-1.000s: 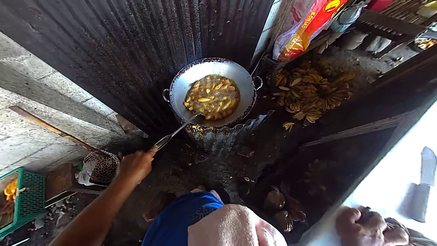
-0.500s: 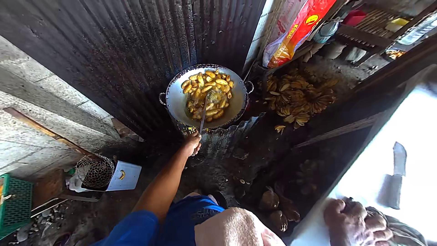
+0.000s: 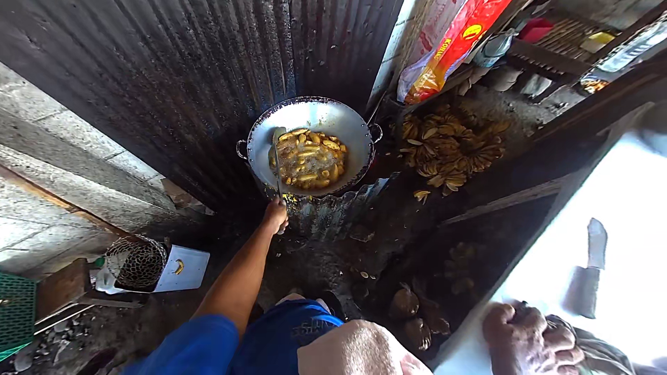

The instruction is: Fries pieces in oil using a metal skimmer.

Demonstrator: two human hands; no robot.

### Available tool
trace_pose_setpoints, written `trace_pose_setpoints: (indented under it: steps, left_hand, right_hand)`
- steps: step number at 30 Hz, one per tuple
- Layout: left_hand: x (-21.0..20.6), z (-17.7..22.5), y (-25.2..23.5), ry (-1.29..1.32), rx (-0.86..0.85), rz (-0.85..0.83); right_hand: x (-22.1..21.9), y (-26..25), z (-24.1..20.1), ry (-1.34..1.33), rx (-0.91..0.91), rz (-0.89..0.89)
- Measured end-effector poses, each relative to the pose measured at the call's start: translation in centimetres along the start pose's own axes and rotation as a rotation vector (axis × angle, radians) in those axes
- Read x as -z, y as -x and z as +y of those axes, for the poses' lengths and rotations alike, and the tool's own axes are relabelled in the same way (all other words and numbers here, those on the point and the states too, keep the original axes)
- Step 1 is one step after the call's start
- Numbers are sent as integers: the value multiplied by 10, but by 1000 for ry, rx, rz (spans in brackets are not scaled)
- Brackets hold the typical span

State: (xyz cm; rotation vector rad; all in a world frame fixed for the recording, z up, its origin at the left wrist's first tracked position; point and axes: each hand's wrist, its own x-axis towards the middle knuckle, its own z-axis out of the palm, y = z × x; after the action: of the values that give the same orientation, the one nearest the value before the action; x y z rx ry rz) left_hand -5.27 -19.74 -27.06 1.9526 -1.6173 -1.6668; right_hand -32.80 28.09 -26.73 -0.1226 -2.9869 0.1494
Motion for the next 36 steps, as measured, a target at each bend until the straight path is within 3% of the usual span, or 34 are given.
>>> trace_pose_setpoints:
  steps: [5,8,11,17,20,23,30,33,36]
  left_hand:
    - [-22,16,-32,539,109,-260]
    - [-18,13,-18,552,135,-376]
    - [9,-3,11,309,65,-393]
    - [73,-26,96,-547,-100,-283]
    - [104,-29,129,-827,-232,-201]
    - [140,-35,160,-897,-296,-148]
    - [220,-35,213,-1052,-261,-36]
    - [217,-28,209,-1233,-225,-34]
    - [171,-29,172,-1338,-199,-64]
  right_hand:
    - [6,1,-6,-11,-7,-26]
    - [5,0,-5,-10,-15,-43]
    - [7,1,-7,-20,-5,-44]
    - [6,1,-5,-19,3,-29]
    - [9,2,-5,-19,13,-34]
    - [13,4,-7,-19,17,-36]
    - [-2,-1,2,-26,22,7]
    - [-4,-3,3,-48,18,3]
    - [-4,-3,3,-44,21,5]
